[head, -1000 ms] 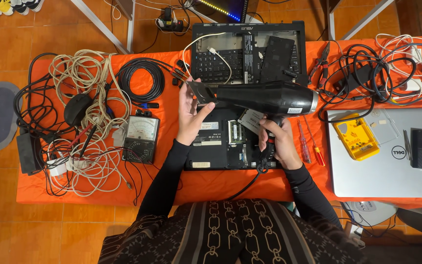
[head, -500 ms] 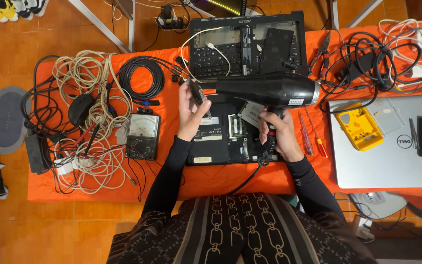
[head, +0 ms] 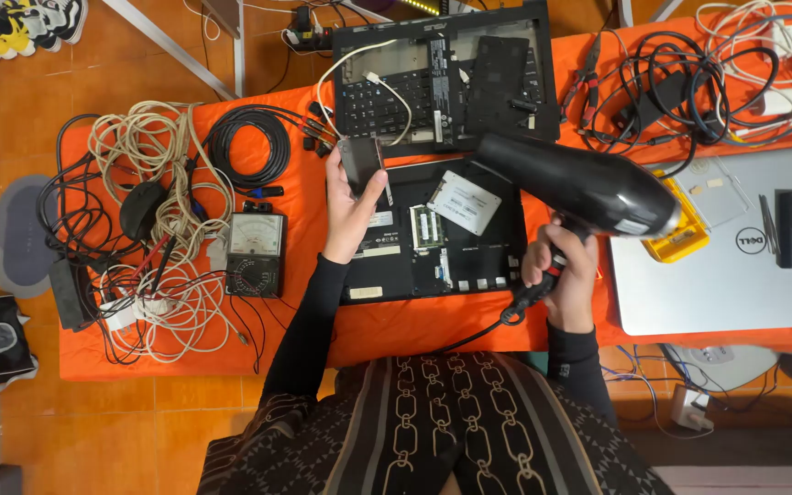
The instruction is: Cleaning and examining internal laptop components using a hairdryer and tools.
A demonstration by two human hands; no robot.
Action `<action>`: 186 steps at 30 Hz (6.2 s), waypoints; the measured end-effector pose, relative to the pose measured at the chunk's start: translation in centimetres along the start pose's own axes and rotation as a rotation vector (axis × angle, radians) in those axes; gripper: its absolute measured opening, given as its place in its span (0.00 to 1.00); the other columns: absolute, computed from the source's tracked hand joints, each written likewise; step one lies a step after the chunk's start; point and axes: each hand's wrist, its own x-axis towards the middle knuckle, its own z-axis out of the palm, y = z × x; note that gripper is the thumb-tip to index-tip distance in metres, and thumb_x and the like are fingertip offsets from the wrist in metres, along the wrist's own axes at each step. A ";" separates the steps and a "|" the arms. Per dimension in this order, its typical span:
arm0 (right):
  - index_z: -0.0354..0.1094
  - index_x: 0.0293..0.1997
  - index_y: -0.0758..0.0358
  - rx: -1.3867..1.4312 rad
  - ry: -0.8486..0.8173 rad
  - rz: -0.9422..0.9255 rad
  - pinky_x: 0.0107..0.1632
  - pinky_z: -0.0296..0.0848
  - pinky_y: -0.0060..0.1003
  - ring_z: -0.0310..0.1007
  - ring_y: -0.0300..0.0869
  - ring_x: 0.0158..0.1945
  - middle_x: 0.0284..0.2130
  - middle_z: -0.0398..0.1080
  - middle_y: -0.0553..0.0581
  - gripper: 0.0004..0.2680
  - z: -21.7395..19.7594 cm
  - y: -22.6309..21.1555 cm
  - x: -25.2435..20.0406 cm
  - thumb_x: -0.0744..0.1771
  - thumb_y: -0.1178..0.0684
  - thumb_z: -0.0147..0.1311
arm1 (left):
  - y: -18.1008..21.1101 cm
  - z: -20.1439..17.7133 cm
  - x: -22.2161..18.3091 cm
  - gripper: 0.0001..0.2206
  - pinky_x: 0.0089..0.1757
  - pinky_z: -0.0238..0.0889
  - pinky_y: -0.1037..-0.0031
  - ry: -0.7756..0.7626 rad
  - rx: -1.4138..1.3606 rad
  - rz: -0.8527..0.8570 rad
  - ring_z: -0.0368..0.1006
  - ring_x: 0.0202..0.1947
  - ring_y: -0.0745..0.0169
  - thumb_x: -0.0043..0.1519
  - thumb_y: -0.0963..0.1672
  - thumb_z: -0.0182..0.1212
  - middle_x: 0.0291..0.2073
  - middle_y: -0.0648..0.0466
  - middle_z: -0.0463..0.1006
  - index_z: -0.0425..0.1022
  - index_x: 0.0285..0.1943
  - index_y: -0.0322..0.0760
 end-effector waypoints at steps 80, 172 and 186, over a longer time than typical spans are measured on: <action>0.58 0.48 0.65 -0.378 -0.264 -0.061 0.24 0.65 0.39 0.61 0.44 0.18 0.20 0.59 0.55 0.05 9.9 1.0 2.8 0.70 0.59 0.51 | -0.2 -8.7 -0.7 0.13 0.62 0.64 0.61 0.220 -0.667 0.130 0.73 0.57 0.60 0.67 0.41 0.65 0.53 0.50 0.79 0.75 0.58 0.34; 0.62 0.43 0.67 -0.318 -0.263 0.112 0.20 0.68 0.34 0.64 0.40 0.15 0.17 0.62 0.54 0.03 5.8 5.1 5.7 0.68 0.61 0.50 | 1.1 -6.4 -0.8 0.37 0.68 0.55 0.60 -0.015 -0.357 -0.102 0.65 0.69 0.52 0.64 0.44 0.67 0.70 0.44 0.65 0.51 0.80 0.29; 0.62 0.42 0.68 -0.313 -0.269 0.117 0.20 0.68 0.33 0.65 0.40 0.15 0.16 0.63 0.54 0.03 5.8 5.1 5.7 0.68 0.60 0.50 | 0.8 -6.4 -0.8 0.37 0.68 0.55 0.60 -0.018 -0.353 -0.113 0.65 0.68 0.52 0.64 0.45 0.66 0.70 0.43 0.65 0.52 0.80 0.29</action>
